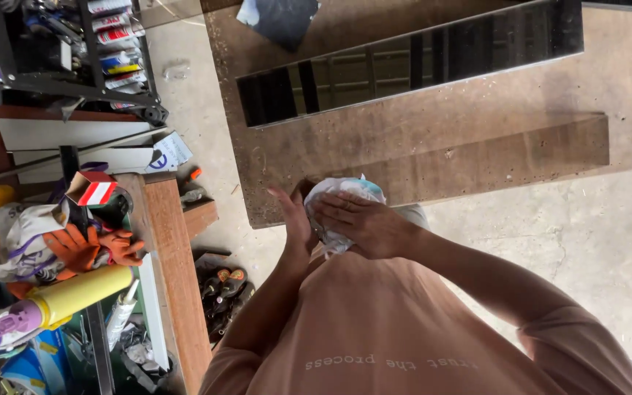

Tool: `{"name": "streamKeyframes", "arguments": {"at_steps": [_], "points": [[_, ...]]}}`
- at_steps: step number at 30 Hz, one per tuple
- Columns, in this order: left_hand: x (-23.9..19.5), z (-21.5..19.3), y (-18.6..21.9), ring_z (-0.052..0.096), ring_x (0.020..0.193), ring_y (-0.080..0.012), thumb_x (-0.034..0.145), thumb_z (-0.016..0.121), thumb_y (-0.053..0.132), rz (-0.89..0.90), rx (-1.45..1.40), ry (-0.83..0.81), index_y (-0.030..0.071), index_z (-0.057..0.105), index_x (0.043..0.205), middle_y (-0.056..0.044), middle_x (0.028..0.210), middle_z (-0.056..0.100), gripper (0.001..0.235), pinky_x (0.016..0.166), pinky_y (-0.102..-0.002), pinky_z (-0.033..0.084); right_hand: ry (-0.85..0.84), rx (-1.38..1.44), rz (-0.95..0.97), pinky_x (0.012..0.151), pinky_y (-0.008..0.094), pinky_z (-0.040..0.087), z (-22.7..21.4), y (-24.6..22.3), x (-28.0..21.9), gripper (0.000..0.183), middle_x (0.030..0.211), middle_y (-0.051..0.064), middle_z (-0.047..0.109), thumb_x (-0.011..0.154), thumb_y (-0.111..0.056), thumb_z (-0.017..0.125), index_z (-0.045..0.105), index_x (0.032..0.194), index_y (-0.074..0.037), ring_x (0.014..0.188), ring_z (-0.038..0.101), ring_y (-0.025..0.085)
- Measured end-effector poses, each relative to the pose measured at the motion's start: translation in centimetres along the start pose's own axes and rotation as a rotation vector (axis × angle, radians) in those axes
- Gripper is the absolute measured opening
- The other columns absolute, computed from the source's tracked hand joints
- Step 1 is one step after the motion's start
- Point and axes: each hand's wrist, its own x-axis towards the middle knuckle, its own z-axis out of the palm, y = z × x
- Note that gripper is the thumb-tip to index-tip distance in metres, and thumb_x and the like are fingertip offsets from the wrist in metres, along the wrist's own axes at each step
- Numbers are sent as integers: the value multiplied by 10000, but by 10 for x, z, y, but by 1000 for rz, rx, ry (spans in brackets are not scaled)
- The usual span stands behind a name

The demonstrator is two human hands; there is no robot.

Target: Cleaning glass strips with a cloth on a workbench

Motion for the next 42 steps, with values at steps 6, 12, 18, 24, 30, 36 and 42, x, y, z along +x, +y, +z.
{"name": "streamKeyframes", "arguments": {"at_steps": [6, 12, 18, 24, 30, 36, 42], "points": [[-20, 12, 14, 703, 804, -227, 797, 299, 953, -39, -171, 29, 185, 661, 1038, -62, 856, 713, 882, 806, -295, 568, 67, -195, 61, 1229, 482, 269, 10, -3, 21, 732, 1516, 229, 499, 1020, -570, 389, 546, 1405, 32, 1464, 427, 412], [39, -44, -35, 658, 1133, -403, 969, 703, 536, 82, 137, 20, -5, 626, 1309, -261, 1240, 656, 644, 949, -502, 547, -29, 142, 55, 1197, 433, 318, -14, -28, -43, 487, 1481, 166, 560, 1070, -337, 394, 595, 1359, 0, 1432, 486, 348], [34, -18, 15, 761, 617, -304, 994, 575, 606, -44, 264, -67, 282, 528, 882, -133, 818, 783, 346, 450, -293, 565, 58, 520, 425, 1106, 618, 375, -97, 35, -221, 549, 1388, 341, 589, 1052, -326, 486, 585, 1318, 144, 1260, 506, 603], [-16, 40, 81, 682, 619, -286, 946, 668, 344, 109, 347, -96, 85, 592, 1026, -226, 886, 736, 281, 483, -284, 472, 964, -103, 1236, 753, 363, 358, -179, 88, -394, 212, 951, 17, 495, 1197, -142, 501, 535, 1005, -61, 906, 454, 159], [-29, 88, 117, 628, 549, -238, 988, 638, 341, 313, 473, -132, 114, 608, 1002, -150, 795, 730, 230, 446, -288, 404, 1003, -352, 1333, 742, 399, 541, -259, 217, -434, 359, 1115, 148, 747, 1198, -291, 648, 682, 1320, 45, 983, 645, 189], [-62, 128, 152, 664, 558, -249, 1013, 626, 320, 426, 627, -194, 91, 617, 1032, -164, 821, 732, 229, 432, -246, 434, 567, -559, 769, 970, 546, 395, -259, 240, -378, 615, 1230, 312, 546, 998, -336, 729, 545, 1372, 116, 1080, 510, 476], [-63, 144, 171, 768, 794, -323, 1058, 521, 158, 496, 641, -320, 18, 613, 1081, -130, 863, 677, 169, 415, -318, 565, -90, -42, 712, 1122, 554, 307, -237, 264, -314, 694, 1279, 111, 684, 964, -638, 459, 589, 1428, -138, 1238, 563, 307]]}}
